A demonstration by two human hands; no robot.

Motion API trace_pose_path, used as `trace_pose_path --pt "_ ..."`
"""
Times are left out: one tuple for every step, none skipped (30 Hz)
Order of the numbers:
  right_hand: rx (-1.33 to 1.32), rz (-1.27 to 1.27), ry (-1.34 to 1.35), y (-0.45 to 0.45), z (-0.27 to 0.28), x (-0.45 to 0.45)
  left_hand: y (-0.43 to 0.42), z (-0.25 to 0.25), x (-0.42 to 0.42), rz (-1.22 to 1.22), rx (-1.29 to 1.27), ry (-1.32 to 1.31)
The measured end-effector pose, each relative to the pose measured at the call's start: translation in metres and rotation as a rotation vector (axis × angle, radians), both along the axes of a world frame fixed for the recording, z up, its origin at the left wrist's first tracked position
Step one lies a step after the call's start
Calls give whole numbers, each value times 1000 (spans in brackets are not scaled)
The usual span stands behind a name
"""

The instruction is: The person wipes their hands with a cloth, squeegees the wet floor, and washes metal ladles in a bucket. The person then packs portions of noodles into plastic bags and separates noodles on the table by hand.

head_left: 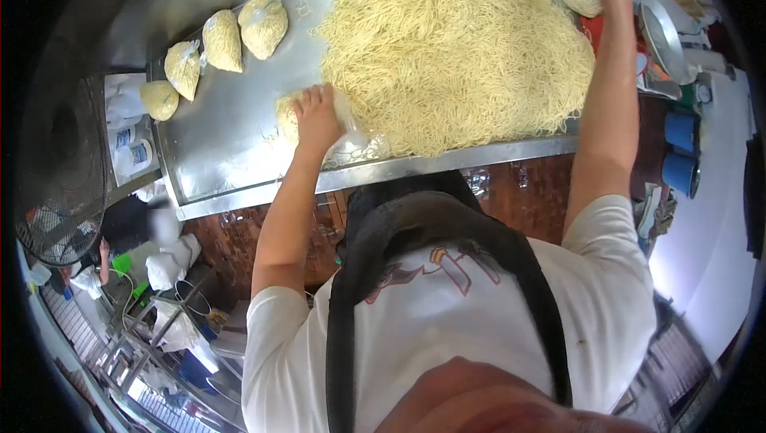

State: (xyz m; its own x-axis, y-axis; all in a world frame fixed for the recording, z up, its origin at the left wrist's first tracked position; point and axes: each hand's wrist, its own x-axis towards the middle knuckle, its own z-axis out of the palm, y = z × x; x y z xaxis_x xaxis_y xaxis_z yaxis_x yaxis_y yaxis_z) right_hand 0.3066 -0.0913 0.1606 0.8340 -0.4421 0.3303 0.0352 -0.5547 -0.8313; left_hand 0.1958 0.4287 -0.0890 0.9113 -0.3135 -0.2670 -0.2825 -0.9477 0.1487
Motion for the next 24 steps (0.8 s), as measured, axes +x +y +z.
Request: trace_pose_path --pt "-345 -218 78 24 36 -14 -2 -9 1 14 28 1" --pt "-507 -303 151 9 18 -11 6 -41 3 -2 15 -173" --pt "-615 -316 242 -7 -18 -6 6 -44 10 14 1 -125" --pt "-683 -279 329 -11 -52 -6 7 -44 19 31 -12 -79" --pt "-685 -195 395 0 -83 -13 11 -43 22 48 -20 -24" --pt "-640 -81 454 29 -105 -23 17 -38 26 70 -121 -52" --pt "-512 93 529 79 -115 -37 27 -26 26 129 -238 -33" --pt "-429 286 592 140 -117 -56 36 -9 29 180 -357 -19" --pt "-367 465 751 210 -99 -79 40 14 32 223 -475 -3" --pt "-465 682 615 240 -141 -89 34 55 31 262 -577 129" --pt "-521 721 583 275 -152 -98 35 77 29 226 -563 101" --pt "-538 716 458 300 -178 -100 36 93 26 191 -551 72" --pt "-536 705 386 306 -188 -95 36 111 23 156 -541 45" --pt "-537 693 315 311 -198 -90 31 144 22 150 -520 16" --pt "-518 677 295 310 -198 -80 24 184 21 144 -499 -15" --pt "-502 660 273 308 -199 -69 21 208 19 137 -480 -47" --pt "-410 646 267 296 -209 -56 32 216 19 66 -508 -118" --pt "-316 629 260 273 -223 -42 45 225 21 -8 -535 -187" --pt "-222 613 257 252 -232 -37 45 252 19 -45 -492 -222" --pt "-220 547 346 236 -230 -34 45 270 17 -38 -492 -231" --pt "-221 484 432 219 -221 -29 45 282 17 -27 -493 -244" --pt "-208 420 475 205 -204 -23 49 290 17 -39 -480 -264" --pt "-195 353 517 189 -191 -19 55 295 18 -52 -469 -284" --pt "-34 199 547 164 -200 -16 62 302 20 -27 -465 -234"
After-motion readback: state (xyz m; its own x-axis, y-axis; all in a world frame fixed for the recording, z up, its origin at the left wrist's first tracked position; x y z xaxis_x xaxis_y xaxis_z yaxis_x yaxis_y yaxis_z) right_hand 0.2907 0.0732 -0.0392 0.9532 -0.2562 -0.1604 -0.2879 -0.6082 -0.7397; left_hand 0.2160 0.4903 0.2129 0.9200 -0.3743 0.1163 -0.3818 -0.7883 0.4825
